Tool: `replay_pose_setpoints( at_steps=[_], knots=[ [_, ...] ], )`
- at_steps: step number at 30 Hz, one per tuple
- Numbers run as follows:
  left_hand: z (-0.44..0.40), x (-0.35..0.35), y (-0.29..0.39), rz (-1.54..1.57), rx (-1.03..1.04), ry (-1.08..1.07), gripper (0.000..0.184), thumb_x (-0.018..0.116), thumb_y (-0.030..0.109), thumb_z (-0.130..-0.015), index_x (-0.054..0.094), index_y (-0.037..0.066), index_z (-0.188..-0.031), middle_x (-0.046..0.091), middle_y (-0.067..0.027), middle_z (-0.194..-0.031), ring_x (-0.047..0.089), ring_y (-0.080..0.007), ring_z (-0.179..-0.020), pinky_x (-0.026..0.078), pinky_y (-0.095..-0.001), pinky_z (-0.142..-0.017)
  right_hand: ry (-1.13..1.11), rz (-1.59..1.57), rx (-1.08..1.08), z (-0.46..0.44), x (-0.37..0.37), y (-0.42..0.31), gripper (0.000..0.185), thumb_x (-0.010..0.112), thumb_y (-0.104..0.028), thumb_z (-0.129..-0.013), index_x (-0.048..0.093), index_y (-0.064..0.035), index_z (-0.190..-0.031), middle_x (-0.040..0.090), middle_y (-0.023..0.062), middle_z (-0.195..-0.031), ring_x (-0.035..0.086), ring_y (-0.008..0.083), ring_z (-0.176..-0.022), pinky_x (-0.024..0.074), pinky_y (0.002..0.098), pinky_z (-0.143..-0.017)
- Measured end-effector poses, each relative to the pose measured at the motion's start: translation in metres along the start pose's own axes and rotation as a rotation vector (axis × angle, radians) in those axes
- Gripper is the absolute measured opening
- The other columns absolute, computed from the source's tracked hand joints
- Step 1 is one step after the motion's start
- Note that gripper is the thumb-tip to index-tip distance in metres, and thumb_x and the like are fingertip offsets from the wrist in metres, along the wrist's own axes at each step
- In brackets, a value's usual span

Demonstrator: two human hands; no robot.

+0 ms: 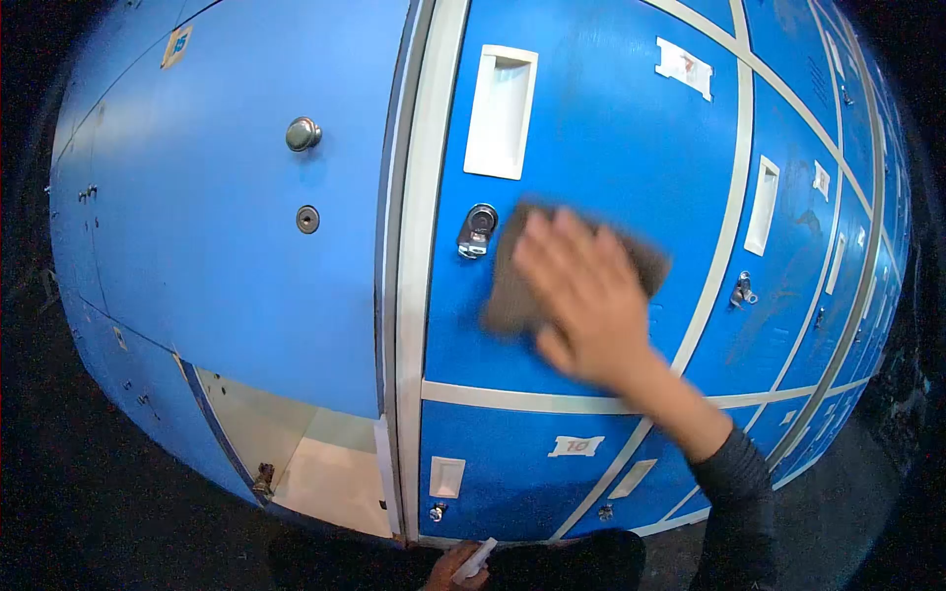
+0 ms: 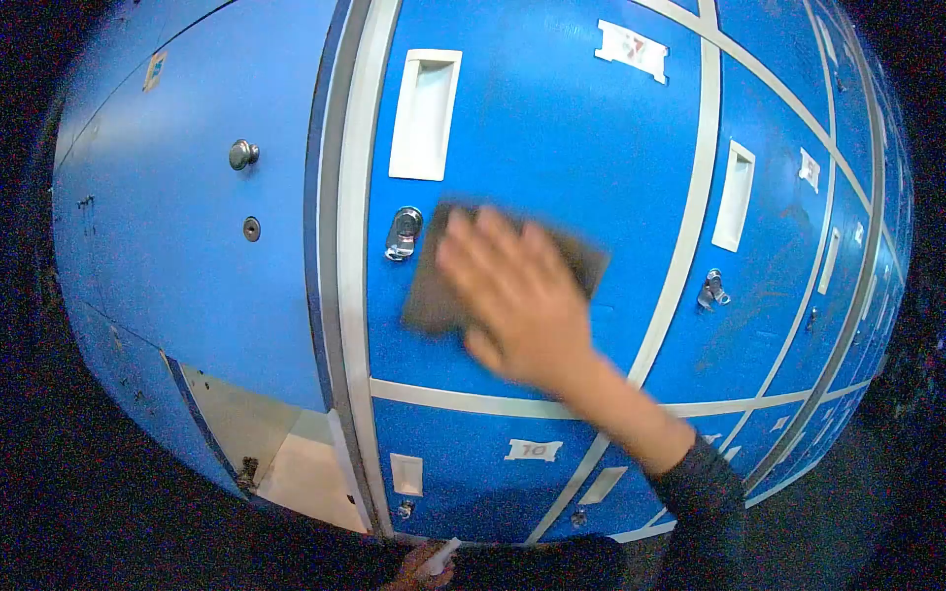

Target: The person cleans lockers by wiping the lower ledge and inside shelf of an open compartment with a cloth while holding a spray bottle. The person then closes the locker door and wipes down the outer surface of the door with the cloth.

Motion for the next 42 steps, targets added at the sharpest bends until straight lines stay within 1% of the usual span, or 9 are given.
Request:
replay_pose_setpoints(
  at_steps=[7,12,15,18,24,29,36,39,42],
  knots=[
    [-0.002,0.000,0.011,-0.136,0.282,0.187,0.061,0.057,0.007,-0.080,0.041,0.008,-0.138,0.056,-0.0156,-0.091,0.053,-0.0328,-0.077,0.044,-0.0425,-0.069,-0.365,-0.008,-0.469,0.063,0.021,-0.039,0.080,0.060,-0.040,-0.075,0.032,-0.0102,-0.143,0.030,0.0063,-0.149,0.026,0.0210,-0.138,0.0145,0.0405,-0.114],
    [0.001,-0.004,0.008,-0.153,0.396,0.238,0.062,0.060,0.007,-0.078,0.042,0.007,-0.137,0.058,-0.0126,-0.089,0.055,-0.0291,-0.070,0.046,-0.0391,-0.064,-0.064,0.059,-0.139,-0.011,-0.009,0.019,0.069,0.056,-0.032,-0.074,0.041,-0.0112,-0.138,0.039,0.0100,-0.144,0.033,0.0267,-0.135,0.0211,0.0459,-0.111],
    [0.003,0.000,-0.015,-0.011,0.324,0.173,0.060,0.060,0.006,-0.079,0.043,0.008,-0.137,0.059,-0.0114,-0.087,0.056,-0.0269,-0.067,0.046,-0.0378,-0.061,0.316,0.192,-0.034,-0.073,-0.030,0.071,0.067,0.058,-0.023,-0.072,0.042,-0.0082,-0.136,0.042,0.0116,-0.141,0.040,0.0296,-0.130,0.0278,0.0457,-0.109],
    [0.008,0.009,-0.022,0.900,-0.363,-0.029,0.058,0.059,0.005,-0.080,0.044,0.009,-0.136,0.059,-0.0131,-0.091,0.056,-0.0274,-0.069,0.046,-0.0381,-0.061,0.493,0.288,0.036,-0.128,-0.045,0.129,0.057,0.050,-0.021,-0.080,0.043,-0.0108,-0.136,0.042,0.0121,-0.141,0.036,0.0292,-0.133,0.0259,0.0434,-0.110],
    [-0.005,0.000,-0.006,-0.293,0.201,0.074,0.056,0.058,0.005,-0.082,0.045,0.011,-0.136,0.055,-0.0140,-0.092,0.054,-0.0274,-0.073,0.045,-0.0395,-0.065,0.482,0.403,0.212,-0.159,-0.057,0.130,0.059,0.041,-0.034,-0.086,0.038,-0.0056,-0.138,0.036,0.0162,-0.144,0.029,0.0312,-0.136,0.0214,0.0449,-0.112],
    [0.001,-0.006,0.000,-0.111,0.151,0.031,0.056,0.057,0.005,-0.082,0.045,0.010,-0.136,0.055,-0.0126,-0.091,0.052,-0.0273,-0.075,0.044,-0.0397,-0.066,0.413,0.313,0.007,-0.095,-0.025,0.081,0.065,0.055,-0.026,-0.075,0.042,-0.0093,-0.136,0.039,0.0119,-0.143,0.036,0.0299,-0.132,0.0245,0.0469,-0.110],
    [-0.005,-0.013,0.024,-0.153,0.389,0.212,0.057,0.060,0.007,-0.081,0.045,0.008,-0.136,0.056,-0.0119,-0.089,0.053,-0.0269,-0.073,0.044,-0.0383,-0.064,-0.333,0.013,-0.220,0.057,0.027,-0.056,0.072,0.055,-0.041,-0.076,0.039,-0.0137,-0.140,0.031,0.0082,-0.149,0.026,0.0251,-0.139,0.0125,0.0470,-0.113],
    [0.008,-0.001,-0.018,0.216,-0.251,-0.105,0.063,0.068,0.012,-0.074,0.044,0.005,-0.131,0.061,-0.0135,-0.103,0.060,-0.0204,-0.087,0.049,-0.0335,-0.077,-0.314,0.074,-0.469,0.075,0.037,-0.059,0.074,0.056,-0.047,-0.075,0.039,-0.0166,-0.140,0.031,0.0049,-0.150,0.025,0.0216,-0.139,0.0111,0.0445,-0.114],
    [0.003,-0.003,0.006,-0.132,0.276,0.171,0.057,0.062,0.008,-0.080,0.046,0.007,-0.135,0.056,-0.0113,-0.087,0.053,-0.0262,-0.069,0.044,-0.0378,-0.060,-0.324,0.038,-0.379,0.039,0.016,-0.032,0.066,0.054,-0.038,-0.076,0.042,-0.0199,-0.139,0.031,0.0035,-0.149,0.026,0.0215,-0.139,0.0113,0.0435,-0.114]
  ],
)
Point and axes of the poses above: each hand's wrist, its own z-axis away from the middle knuckle, its own x-axis out of the palm, y = z × x, the point moved 1 cm from there along -z, towards the middle knuckle
